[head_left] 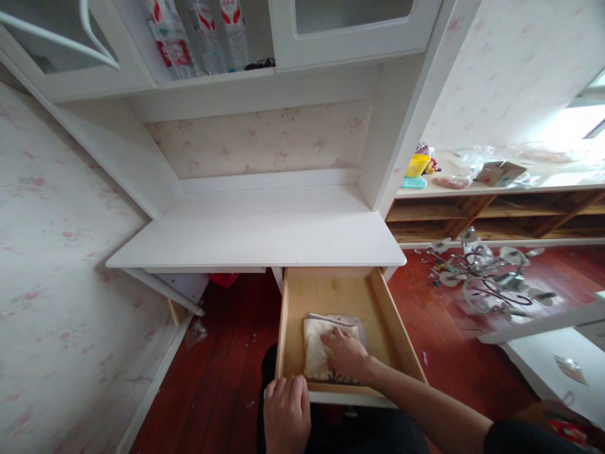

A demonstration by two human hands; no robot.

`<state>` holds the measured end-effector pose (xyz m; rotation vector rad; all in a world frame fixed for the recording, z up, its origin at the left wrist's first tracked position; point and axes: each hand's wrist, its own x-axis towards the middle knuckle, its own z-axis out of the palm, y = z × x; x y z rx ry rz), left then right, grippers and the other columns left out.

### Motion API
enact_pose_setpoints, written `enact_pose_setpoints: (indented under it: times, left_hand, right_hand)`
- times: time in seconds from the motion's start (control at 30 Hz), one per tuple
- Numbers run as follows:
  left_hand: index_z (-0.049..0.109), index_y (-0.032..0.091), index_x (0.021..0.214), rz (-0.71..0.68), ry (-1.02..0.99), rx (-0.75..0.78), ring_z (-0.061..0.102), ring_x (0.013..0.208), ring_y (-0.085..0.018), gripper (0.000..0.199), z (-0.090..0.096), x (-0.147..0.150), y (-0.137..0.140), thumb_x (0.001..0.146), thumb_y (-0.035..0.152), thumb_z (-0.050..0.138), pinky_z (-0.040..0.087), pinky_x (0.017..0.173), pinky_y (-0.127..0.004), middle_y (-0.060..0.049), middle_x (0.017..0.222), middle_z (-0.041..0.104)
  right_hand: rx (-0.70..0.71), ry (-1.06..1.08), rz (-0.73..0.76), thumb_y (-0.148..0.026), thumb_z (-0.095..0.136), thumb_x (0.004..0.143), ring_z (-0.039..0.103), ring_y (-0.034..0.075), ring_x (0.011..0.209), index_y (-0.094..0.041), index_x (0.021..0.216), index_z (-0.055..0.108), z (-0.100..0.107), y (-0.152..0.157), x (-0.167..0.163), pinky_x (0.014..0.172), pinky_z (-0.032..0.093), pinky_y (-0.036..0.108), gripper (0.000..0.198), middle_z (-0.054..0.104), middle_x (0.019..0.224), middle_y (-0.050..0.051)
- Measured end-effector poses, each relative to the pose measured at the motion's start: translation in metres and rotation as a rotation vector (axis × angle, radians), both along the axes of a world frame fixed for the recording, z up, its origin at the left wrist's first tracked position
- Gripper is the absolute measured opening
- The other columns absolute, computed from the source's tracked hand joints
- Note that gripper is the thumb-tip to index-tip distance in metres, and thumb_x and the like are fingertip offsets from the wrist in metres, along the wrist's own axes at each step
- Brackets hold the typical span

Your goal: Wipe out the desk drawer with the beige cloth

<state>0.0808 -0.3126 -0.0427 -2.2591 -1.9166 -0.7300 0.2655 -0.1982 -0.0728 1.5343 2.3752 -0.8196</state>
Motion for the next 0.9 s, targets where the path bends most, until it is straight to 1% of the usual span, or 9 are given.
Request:
enact_pose_setpoints:
  times: [0.13,0.23,0.37,0.5,0.6,0.67,0.77,0.83,0.9]
  left_hand:
    - [0.056,0.023,0.078,-0.002,0.012,0.034,0.054,0.065,-0.016,0.022,-0.005,-0.001,0.0,0.091,0.014,0.04,0.036,0.074,-0.035,0.001,0.066,0.058]
    - [0.055,0.023,0.079,-0.018,0.005,0.057,0.054,0.067,-0.017,0.021,-0.011,-0.003,0.0,0.09,0.014,0.04,0.035,0.075,-0.035,0.001,0.067,0.059]
    - [0.055,0.023,0.079,-0.01,-0.011,0.07,0.054,0.065,-0.017,0.02,-0.019,-0.004,0.0,0.089,0.013,0.041,0.035,0.074,-0.036,0.001,0.065,0.058]
    - [0.056,0.023,0.087,-0.005,-0.026,0.096,0.055,0.064,-0.016,0.018,-0.02,-0.004,0.001,0.087,0.011,0.043,0.036,0.074,-0.035,0.001,0.067,0.06]
    - [0.056,0.024,0.085,0.001,-0.031,0.093,0.055,0.064,-0.016,0.019,-0.018,-0.003,0.002,0.087,0.011,0.042,0.035,0.074,-0.035,0.001,0.065,0.059]
    - [0.055,0.024,0.081,0.002,-0.044,0.079,0.054,0.063,-0.016,0.02,-0.016,-0.003,0.002,0.087,0.01,0.042,0.034,0.072,-0.034,0.002,0.063,0.057]
    - [0.052,0.023,0.076,-0.002,-0.071,0.085,0.052,0.062,-0.015,0.02,-0.013,-0.002,0.002,0.087,0.01,0.042,0.033,0.071,-0.034,0.003,0.062,0.056]
    - [0.052,0.023,0.075,-0.001,-0.078,0.091,0.052,0.062,-0.015,0.02,-0.012,-0.002,0.002,0.087,0.011,0.042,0.033,0.072,-0.033,0.003,0.061,0.055]
    - [0.051,0.023,0.075,0.008,-0.08,0.08,0.052,0.062,-0.015,0.02,-0.01,-0.001,0.001,0.088,0.011,0.042,0.033,0.074,-0.033,0.003,0.061,0.054]
  right_hand:
    - [0.042,-0.016,0.011,-0.043,0.069,0.067,0.042,0.039,0.124,-0.026,0.135,0.047,-0.004,-0.003,-0.056,0.09,0.043,0.048,0.074,0.039,0.143,0.018]
    - [0.066,-0.028,-0.015,-0.048,0.067,0.068,0.042,0.04,0.122,-0.025,0.136,0.044,-0.01,-0.001,-0.076,0.088,0.043,0.051,0.075,0.038,0.143,0.019]
    - [0.119,-0.072,-0.031,-0.04,0.061,0.075,0.042,0.04,0.122,-0.023,0.135,0.045,-0.01,0.022,-0.081,0.085,0.044,0.051,0.064,0.039,0.141,0.019]
    - [0.181,-0.149,-0.07,-0.029,0.061,0.077,0.044,0.04,0.118,-0.015,0.131,0.048,-0.003,0.063,-0.092,0.084,0.044,0.051,0.057,0.042,0.136,0.024]
    - [0.191,-0.175,-0.111,-0.023,0.059,0.08,0.045,0.039,0.118,-0.013,0.132,0.047,0.0,0.092,-0.103,0.086,0.042,0.054,0.054,0.045,0.133,0.026]
    - [0.183,-0.192,-0.138,-0.021,0.055,0.082,0.044,0.039,0.119,-0.016,0.136,0.042,-0.001,0.106,-0.106,0.085,0.041,0.058,0.056,0.041,0.137,0.025]
    - [0.144,-0.211,-0.158,-0.022,0.053,0.084,0.038,0.041,0.125,-0.026,0.141,0.036,-0.004,0.121,-0.101,0.082,0.038,0.068,0.06,0.031,0.147,0.022]
    - [0.106,-0.217,-0.157,-0.022,0.053,0.084,0.035,0.042,0.127,-0.031,0.142,0.035,-0.006,0.127,-0.091,0.08,0.037,0.072,0.062,0.027,0.15,0.019]
    - [0.074,-0.217,-0.153,-0.023,0.053,0.083,0.034,0.044,0.128,-0.031,0.142,0.035,-0.01,0.13,-0.075,0.078,0.037,0.073,0.062,0.027,0.15,0.02]
